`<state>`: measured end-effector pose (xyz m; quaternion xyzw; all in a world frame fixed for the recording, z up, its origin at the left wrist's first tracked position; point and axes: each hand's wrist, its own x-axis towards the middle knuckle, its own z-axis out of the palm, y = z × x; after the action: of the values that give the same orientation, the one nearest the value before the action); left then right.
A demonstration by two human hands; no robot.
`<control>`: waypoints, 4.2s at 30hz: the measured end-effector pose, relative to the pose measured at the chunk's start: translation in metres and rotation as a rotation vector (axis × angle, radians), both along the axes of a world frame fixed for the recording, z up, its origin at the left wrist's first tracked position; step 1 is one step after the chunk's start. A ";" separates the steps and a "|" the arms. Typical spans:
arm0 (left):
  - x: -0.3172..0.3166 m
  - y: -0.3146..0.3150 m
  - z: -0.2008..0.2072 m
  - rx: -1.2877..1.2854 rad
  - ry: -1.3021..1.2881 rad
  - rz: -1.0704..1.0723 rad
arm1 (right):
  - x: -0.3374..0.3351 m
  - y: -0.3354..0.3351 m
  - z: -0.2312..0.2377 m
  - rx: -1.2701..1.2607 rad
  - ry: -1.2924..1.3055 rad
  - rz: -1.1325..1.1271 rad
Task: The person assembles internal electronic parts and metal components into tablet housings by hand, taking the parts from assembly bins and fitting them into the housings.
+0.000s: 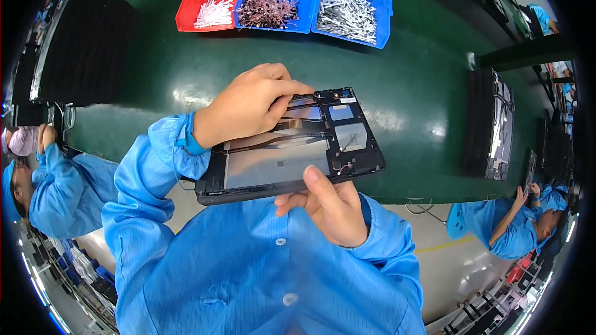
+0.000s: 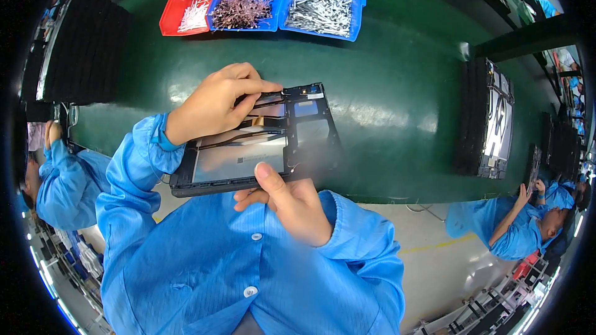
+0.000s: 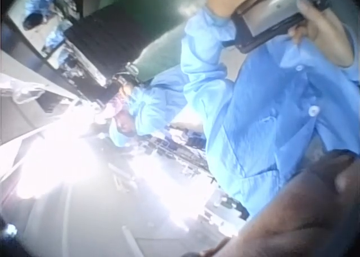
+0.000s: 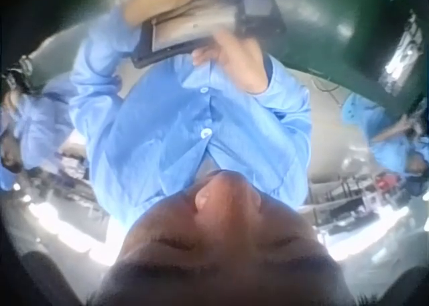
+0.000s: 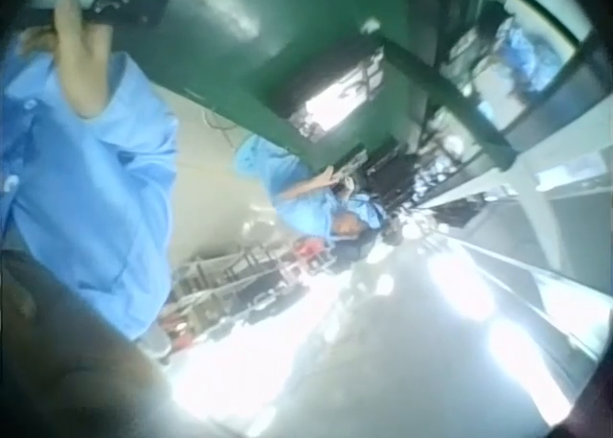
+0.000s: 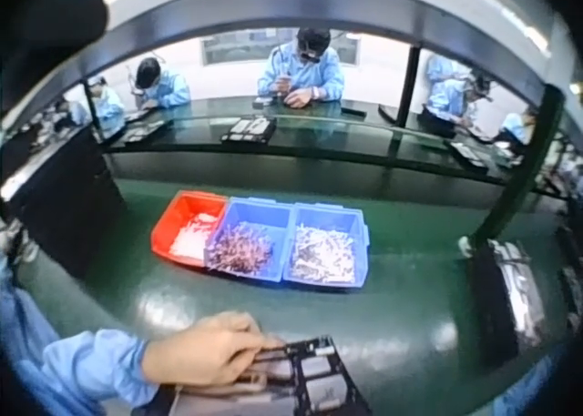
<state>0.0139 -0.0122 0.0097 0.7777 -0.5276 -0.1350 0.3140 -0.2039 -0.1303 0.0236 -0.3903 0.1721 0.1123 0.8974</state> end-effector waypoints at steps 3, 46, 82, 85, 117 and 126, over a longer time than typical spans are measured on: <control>0.000 0.000 0.000 0.006 -0.006 -0.003 | 0.000 -0.001 -0.002 -0.001 0.019 0.024; -0.076 -0.008 -0.011 -0.032 0.185 -0.079 | -0.079 -0.254 0.074 -0.975 0.074 -0.755; -0.057 0.006 -0.020 0.005 0.278 -0.022 | -0.221 -0.542 0.010 -1.133 0.209 -0.677; -0.059 0.011 -0.028 -0.056 0.233 -0.044 | -0.207 -0.521 0.001 -0.676 0.422 -0.769; -0.131 0.015 -0.021 -0.060 -0.019 -0.190 | -0.100 -0.208 0.013 -0.859 0.091 -0.158; -0.138 0.058 -0.024 -0.108 0.011 -0.032 | -0.055 -0.132 0.012 -0.802 -0.064 -0.028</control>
<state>-0.1239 0.0462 -0.0143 0.7503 -0.5448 -0.1156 0.3560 -0.2590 -0.2619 0.0358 -0.7104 0.1796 0.0120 0.6804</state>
